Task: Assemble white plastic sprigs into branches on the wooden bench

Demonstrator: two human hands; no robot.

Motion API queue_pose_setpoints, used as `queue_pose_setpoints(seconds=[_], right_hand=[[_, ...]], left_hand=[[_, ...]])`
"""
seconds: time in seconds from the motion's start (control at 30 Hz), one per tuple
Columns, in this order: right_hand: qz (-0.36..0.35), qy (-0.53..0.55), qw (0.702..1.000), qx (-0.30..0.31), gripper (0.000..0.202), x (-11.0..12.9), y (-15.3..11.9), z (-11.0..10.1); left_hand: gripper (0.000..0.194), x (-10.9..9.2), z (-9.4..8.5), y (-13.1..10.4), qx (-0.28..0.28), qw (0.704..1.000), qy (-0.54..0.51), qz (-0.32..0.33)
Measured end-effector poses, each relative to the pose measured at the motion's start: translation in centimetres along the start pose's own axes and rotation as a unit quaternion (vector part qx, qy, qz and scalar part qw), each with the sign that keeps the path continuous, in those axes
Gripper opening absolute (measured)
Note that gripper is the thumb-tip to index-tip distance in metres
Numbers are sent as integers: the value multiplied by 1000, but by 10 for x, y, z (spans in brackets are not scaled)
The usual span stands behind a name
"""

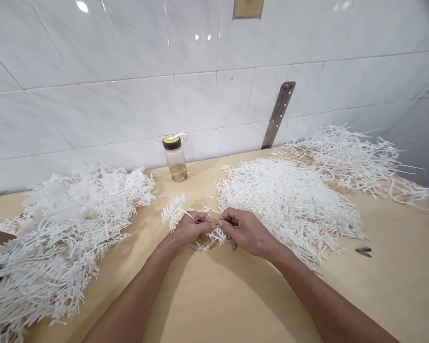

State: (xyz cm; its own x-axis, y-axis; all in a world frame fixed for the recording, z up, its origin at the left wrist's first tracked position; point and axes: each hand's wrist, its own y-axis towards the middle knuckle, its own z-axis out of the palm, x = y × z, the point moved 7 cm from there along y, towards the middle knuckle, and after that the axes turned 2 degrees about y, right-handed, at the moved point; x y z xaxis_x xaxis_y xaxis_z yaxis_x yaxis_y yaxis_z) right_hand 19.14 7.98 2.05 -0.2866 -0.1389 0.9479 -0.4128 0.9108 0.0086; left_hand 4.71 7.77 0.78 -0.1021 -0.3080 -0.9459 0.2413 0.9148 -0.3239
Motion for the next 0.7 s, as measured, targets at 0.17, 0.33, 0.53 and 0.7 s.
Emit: queue_pose_setpoints(seconds=[0.17, 0.33, 0.53, 0.7], right_hand=[[-3, 21, 998, -51, 23, 2, -1, 0], [13, 154, 987, -48, 32, -8, 3, 2], [18, 205, 975, -84, 35, -8, 2, -4], [3, 163, 972, -167, 33, -8, -1, -13]], left_hand=[[29, 2, -11, 2, -7, 998, -57, 30], [45, -2, -21, 2, 47, 978, -193, 56], [51, 0, -24, 2, 68, 985, -151, 39], [45, -8, 0, -8, 90, 993, -46, 69]])
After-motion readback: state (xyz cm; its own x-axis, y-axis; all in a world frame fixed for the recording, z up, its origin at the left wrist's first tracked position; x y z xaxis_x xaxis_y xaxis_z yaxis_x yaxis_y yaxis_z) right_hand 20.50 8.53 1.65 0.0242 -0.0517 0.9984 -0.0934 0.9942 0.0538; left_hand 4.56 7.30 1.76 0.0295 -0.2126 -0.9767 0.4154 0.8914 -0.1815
